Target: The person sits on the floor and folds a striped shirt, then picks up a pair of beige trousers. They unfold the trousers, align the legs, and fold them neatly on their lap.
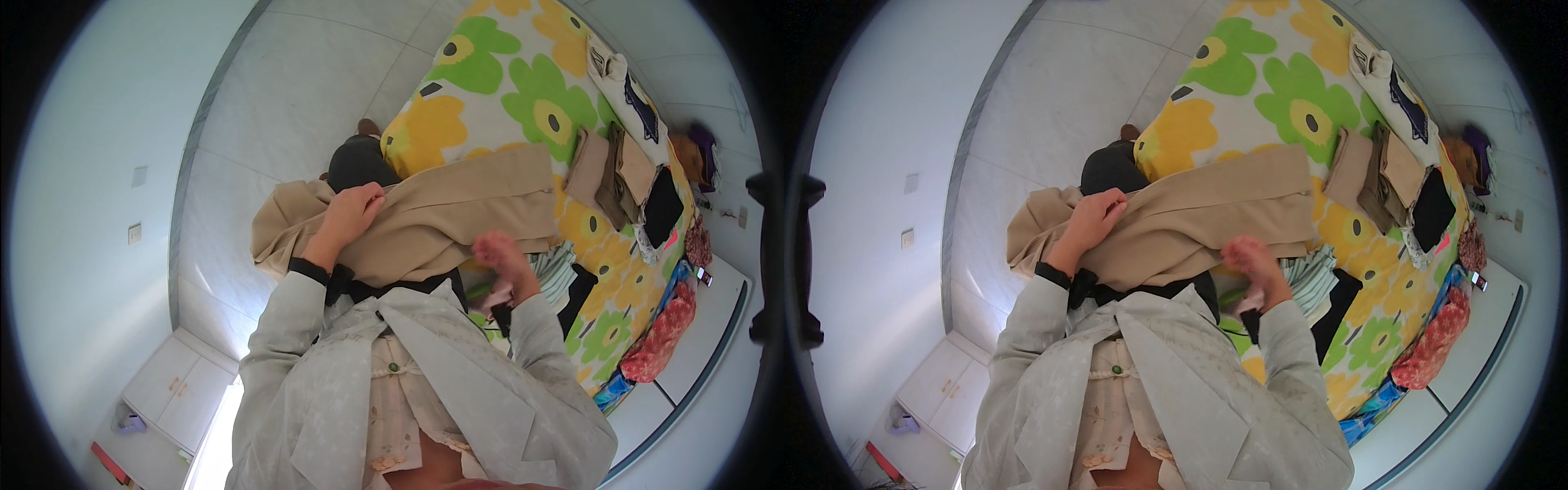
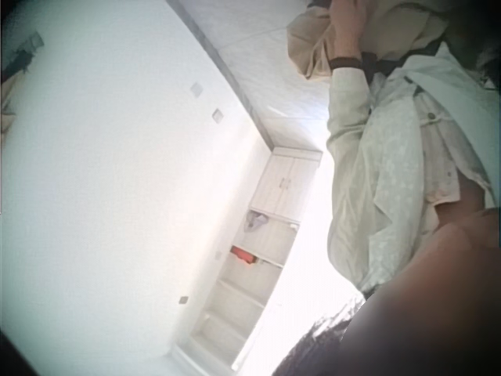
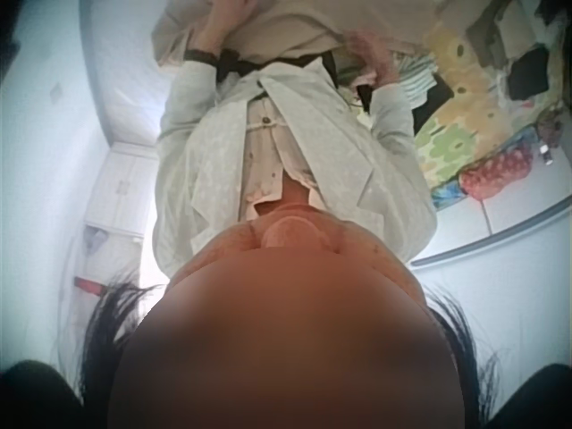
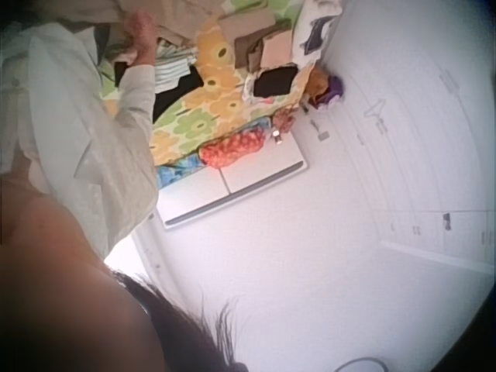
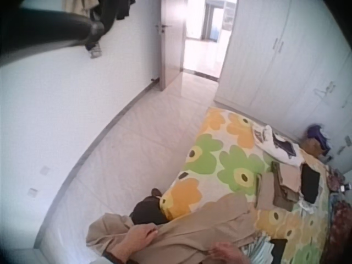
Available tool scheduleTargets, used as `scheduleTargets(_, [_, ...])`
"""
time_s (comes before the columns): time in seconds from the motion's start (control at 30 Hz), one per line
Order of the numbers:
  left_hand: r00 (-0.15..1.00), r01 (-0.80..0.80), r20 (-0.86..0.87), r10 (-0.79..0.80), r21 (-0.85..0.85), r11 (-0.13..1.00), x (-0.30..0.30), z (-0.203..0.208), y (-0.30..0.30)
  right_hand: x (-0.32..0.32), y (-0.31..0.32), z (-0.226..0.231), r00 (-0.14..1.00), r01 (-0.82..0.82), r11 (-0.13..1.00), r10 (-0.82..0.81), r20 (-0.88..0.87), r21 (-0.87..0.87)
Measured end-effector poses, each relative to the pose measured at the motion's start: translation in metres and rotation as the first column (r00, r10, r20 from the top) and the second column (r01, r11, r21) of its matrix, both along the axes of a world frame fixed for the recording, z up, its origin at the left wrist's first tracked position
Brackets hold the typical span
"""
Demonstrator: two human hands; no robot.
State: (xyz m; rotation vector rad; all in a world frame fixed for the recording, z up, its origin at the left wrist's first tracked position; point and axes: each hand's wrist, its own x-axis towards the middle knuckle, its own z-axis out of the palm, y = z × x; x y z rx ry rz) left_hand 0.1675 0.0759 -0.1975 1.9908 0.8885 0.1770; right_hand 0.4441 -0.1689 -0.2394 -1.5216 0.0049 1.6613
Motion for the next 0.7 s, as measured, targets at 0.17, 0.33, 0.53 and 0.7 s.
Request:
scheduleTargets(0.17, [0.996, -0.059, 0.074, 0.047, 0.165, 0.985, 0.002, 0.006, 0.0, -0.046, -0.011, -0.039, 0.979, -0.027, 0.983, -0.01, -0.201, -0.181])
scheduleTargets(0.33, [0.998, -0.048, 0.037, 0.046, 0.047, 0.998, 0.003, 0.002, -0.002, -0.055, -0.001, -0.057, 0.849, 0.411, 0.911, -0.397, -0.349, -0.036])
scheduleTargets(0.53, [0.996, -0.085, 0.037, 0.083, 0.043, 0.995, 0.002, -0.001, -0.004, -0.049, 0.009, -0.057, 0.863, 0.373, 0.874, -0.45, -0.229, -0.311])
scheduleTargets(0.7, [0.995, -0.103, 0.014, 0.103, 0.049, 0.993, 0.001, -0.008, -0.002, -0.046, 0.011, -0.075, 0.861, 0.319, 0.9, -0.406, -0.305, -0.296])
